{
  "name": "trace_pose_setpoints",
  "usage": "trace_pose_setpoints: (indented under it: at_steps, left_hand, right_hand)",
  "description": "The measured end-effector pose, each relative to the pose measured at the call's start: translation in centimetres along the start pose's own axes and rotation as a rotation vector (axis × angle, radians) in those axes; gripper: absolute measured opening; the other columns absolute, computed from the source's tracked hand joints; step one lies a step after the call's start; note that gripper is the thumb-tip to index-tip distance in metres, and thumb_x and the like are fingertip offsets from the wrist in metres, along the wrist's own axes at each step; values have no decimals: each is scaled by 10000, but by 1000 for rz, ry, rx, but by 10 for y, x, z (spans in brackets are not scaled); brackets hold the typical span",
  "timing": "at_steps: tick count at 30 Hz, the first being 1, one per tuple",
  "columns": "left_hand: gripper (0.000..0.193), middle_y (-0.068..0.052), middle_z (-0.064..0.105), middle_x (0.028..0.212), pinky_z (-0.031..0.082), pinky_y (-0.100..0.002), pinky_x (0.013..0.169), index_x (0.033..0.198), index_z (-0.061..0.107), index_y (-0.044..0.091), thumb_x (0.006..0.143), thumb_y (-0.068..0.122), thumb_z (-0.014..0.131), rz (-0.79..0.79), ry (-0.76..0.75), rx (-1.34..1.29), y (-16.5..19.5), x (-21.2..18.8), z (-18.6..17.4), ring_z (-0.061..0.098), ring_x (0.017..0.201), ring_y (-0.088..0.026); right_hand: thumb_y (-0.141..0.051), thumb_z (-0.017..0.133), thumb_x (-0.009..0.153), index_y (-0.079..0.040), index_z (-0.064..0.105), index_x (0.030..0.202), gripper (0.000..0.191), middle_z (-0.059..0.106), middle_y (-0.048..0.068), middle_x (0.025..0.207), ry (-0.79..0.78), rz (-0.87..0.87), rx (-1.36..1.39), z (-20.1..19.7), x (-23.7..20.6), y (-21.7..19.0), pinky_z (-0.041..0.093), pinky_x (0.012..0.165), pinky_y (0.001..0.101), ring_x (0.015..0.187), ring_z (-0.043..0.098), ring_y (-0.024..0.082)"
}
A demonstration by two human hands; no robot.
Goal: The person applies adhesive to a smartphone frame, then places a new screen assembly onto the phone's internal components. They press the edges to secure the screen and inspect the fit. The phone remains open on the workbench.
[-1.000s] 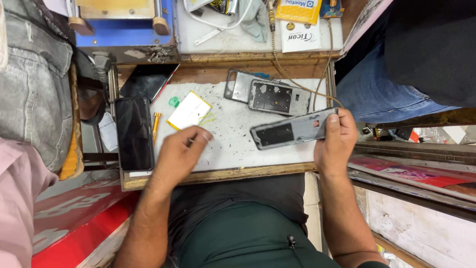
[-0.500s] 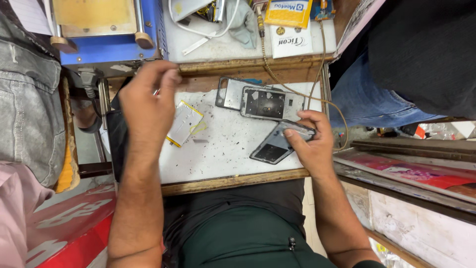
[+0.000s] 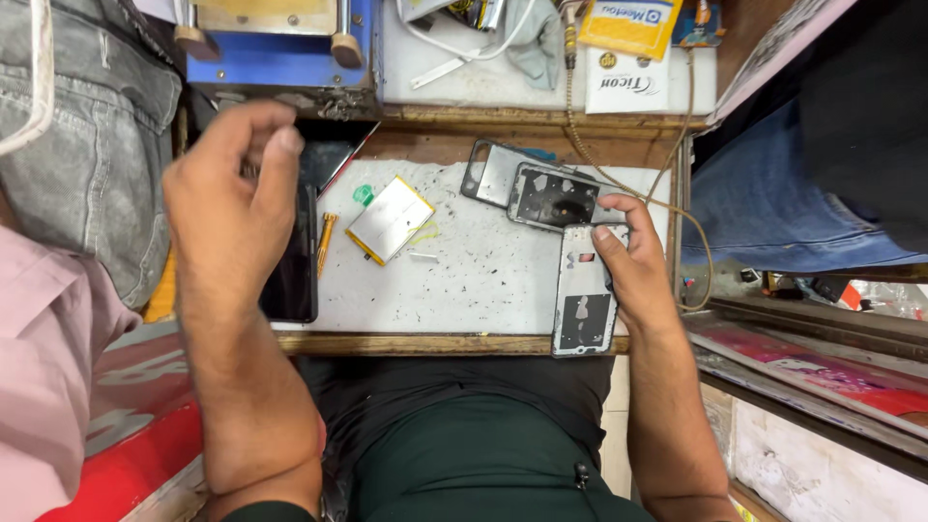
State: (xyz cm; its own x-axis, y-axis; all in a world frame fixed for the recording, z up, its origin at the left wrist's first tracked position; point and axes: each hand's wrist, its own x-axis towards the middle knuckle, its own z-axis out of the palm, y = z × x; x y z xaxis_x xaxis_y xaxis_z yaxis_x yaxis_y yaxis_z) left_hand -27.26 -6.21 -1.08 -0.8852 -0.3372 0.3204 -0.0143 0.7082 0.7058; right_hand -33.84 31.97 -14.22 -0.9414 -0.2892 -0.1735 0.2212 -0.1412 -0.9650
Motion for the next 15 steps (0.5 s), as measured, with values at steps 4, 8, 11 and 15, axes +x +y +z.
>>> trace_pose_setpoints:
  at_steps: [4, 8, 11, 15]
  left_hand:
    - [205, -148, 753, 966, 558, -399, 733, 1176, 721, 59, 1003, 163, 756, -171, -36, 305, -42, -23, 4, 738, 814, -280]
    - [208, -150, 751, 1013, 568, -460, 714, 1105, 757, 105, 953, 244, 780, -90, -103, 540, -71, -53, 19, 720, 841, -346]
    - [257, -137, 735, 967, 571, -470, 719, 1127, 755, 114, 925, 274, 754, -168, -244, 452, -75, -69, 32, 718, 833, -345]
    - [314, -143, 731, 988, 579, -458, 719, 1158, 729, 92, 921, 298, 741, -132, -360, 433, -61, -67, 52, 722, 833, -335]
  right_hand:
    - [-112, 630, 1002, -104, 539, 1320, 331, 609, 30, 1173, -78, 158, 21, 7, 16, 12, 576, 763, 249, 903, 625, 86]
    - [-66, 617, 996, -98, 544, 1299, 313, 604, 35, 1144, -138, 216, 49, 22, 18, 26, 566, 743, 247, 870, 630, 97]
    - [-39, 604, 1008, -83, 559, 1280, 279, 596, 30, 1173, -194, 151, -24, 37, 16, 34, 570, 782, 249, 910, 609, 80]
    - [-43, 609, 1008, -72, 583, 1257, 252, 606, 44, 1172, -195, 92, -173, 52, 13, 30, 570, 823, 257, 961, 621, 86]
